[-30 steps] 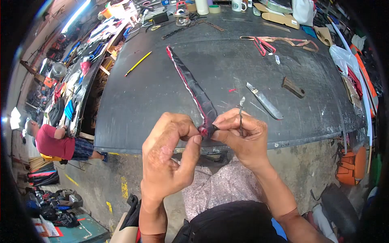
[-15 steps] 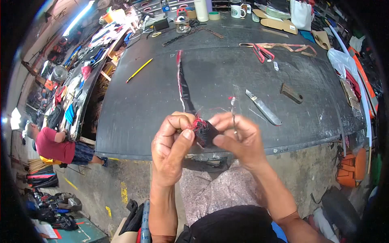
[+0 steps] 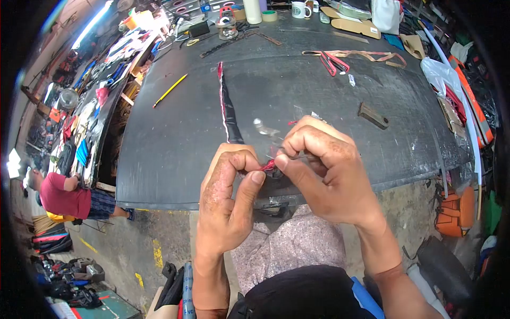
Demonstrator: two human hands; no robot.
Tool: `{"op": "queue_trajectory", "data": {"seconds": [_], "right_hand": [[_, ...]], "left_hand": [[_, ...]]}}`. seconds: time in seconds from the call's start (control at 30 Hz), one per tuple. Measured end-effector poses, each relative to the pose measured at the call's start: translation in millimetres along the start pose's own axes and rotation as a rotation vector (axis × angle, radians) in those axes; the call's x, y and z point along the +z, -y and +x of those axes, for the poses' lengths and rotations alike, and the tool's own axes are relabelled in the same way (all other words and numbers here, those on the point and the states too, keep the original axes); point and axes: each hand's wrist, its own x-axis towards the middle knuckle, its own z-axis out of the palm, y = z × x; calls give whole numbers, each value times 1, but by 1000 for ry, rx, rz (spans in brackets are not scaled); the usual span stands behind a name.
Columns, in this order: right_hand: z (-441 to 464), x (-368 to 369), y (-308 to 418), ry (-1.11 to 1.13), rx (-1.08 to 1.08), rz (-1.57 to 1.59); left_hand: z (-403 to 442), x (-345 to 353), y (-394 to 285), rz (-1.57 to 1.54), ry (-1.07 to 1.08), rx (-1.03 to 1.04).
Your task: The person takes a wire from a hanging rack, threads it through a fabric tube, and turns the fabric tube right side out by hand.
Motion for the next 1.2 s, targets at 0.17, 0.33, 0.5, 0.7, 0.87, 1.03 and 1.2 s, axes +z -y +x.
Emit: {"op": "queue_trajectory", "data": {"seconds": [0.17, 0.33, 0.5, 0.7, 0.87, 1.03, 1.2], "right_hand": [[-6, 2, -11, -11, -7, -102], [-12, -9, -6, 17, 100, -137], [-13, -7, -13, 31, 103, -121], [-15, 3, -4, -82, 367, 383], [-26, 22, -10, -63, 351, 311], [-25, 36, -18, -103, 204, 376], [-25, 37, -20, -3, 225, 378]], "left_hand": [[0, 19, 7, -31, -67, -13], [5, 22, 1, 131, 72, -199], [9, 17, 2, 326, 215, -142], [5, 23, 10, -336, -106, -293], [-1, 19, 30, -541, -191, -191], [-6, 2, 27, -380, -162, -93], [-15, -14, 23, -342, -103, -175]]}}
